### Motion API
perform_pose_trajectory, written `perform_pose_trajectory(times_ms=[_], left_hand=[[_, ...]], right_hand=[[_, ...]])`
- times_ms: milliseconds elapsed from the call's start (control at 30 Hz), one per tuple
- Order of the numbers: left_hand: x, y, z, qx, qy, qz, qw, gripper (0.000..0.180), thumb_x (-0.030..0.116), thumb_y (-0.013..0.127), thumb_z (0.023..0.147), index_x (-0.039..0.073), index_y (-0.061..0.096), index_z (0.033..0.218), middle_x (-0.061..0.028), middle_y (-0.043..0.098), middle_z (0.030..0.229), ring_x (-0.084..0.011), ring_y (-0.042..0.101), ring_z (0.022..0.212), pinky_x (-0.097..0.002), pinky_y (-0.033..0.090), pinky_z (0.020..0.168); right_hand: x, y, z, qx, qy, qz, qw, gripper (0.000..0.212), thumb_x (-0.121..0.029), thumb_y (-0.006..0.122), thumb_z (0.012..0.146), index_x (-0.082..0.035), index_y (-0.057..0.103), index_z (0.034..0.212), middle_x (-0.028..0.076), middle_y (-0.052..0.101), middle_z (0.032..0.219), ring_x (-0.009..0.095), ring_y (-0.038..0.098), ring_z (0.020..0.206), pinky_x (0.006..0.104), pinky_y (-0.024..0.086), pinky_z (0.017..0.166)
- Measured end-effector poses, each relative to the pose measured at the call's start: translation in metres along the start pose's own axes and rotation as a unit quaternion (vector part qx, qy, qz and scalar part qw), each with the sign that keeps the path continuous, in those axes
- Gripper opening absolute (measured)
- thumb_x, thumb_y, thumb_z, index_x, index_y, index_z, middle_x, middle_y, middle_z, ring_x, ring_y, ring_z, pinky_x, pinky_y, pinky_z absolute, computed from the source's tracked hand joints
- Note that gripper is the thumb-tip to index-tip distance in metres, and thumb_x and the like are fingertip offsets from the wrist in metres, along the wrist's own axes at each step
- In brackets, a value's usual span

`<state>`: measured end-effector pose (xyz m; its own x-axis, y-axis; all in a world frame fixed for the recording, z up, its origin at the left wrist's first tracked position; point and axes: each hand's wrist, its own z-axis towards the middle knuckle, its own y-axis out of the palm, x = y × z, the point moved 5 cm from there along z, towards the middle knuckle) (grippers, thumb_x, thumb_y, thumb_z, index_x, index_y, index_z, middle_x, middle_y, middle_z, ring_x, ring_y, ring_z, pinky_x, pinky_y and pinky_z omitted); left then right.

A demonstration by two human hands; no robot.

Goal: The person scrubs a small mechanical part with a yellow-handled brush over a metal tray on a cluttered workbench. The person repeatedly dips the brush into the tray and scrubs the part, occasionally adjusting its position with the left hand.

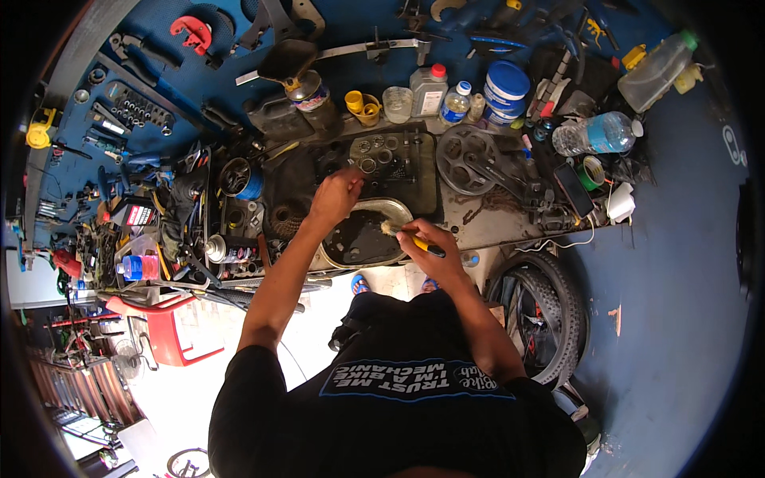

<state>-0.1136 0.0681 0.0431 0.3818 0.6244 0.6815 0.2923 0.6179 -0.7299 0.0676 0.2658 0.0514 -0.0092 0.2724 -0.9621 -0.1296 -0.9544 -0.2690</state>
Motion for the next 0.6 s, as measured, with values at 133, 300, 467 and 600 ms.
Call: perform_pose_trajectory(times_ms=[133,300,467,600], left_hand=[[-0.01,-0.002,-0.064,-0.082,0.083,0.08,0.99,0.025,0.014,0.077,0.099,0.007,0.08,0.123,-0.0153,0.079,0.113,-0.0374,0.076,0.107,-0.0471,0.061,0.092],[-0.022,0.011,-0.118,-0.176,0.161,0.144,0.96,0.029,0.023,0.079,0.098,0.014,0.081,0.125,-0.0086,0.076,0.123,-0.0332,0.071,0.121,-0.0462,0.06,0.103],[-0.033,0.025,-0.13,-0.193,0.181,0.231,0.936,0.029,0.017,0.07,0.101,0.016,0.077,0.129,-0.008,0.075,0.122,-0.0323,0.072,0.121,-0.0443,0.061,0.103],[-0.032,0.03,-0.131,-0.175,0.202,0.218,0.939,0.024,0.02,0.073,0.1,0.015,0.078,0.122,-0.0086,0.073,0.118,-0.032,0.074,0.113,-0.0442,0.063,0.096]], right_hand=[[-0.003,0.005,0.007,0.001,-0.023,0.009,1.0,0.022,-0.021,0.082,0.102,-0.005,0.074,0.113,0.008,0.078,0.086,0.013,0.074,0.079,0.0297,0.056,0.074],[-0.013,0.012,0.015,-0.01,-0.043,0.002,0.999,0.02,-0.021,0.083,0.101,-0.006,0.075,0.111,0.011,0.077,0.084,0.017,0.075,0.075,0.0324,0.057,0.072],[-0.018,0.017,0.017,-0.023,-0.044,-0.013,0.999,0.02,-0.021,0.082,0.102,-0.005,0.075,0.113,0.012,0.078,0.085,0.017,0.076,0.078,0.0327,0.057,0.073],[-0.026,0.017,0.017,-0.035,-0.026,-0.017,0.999,0.021,-0.021,0.082,0.103,-0.005,0.075,0.113,0.012,0.079,0.087,0.018,0.078,0.08,0.0325,0.058,0.075]])
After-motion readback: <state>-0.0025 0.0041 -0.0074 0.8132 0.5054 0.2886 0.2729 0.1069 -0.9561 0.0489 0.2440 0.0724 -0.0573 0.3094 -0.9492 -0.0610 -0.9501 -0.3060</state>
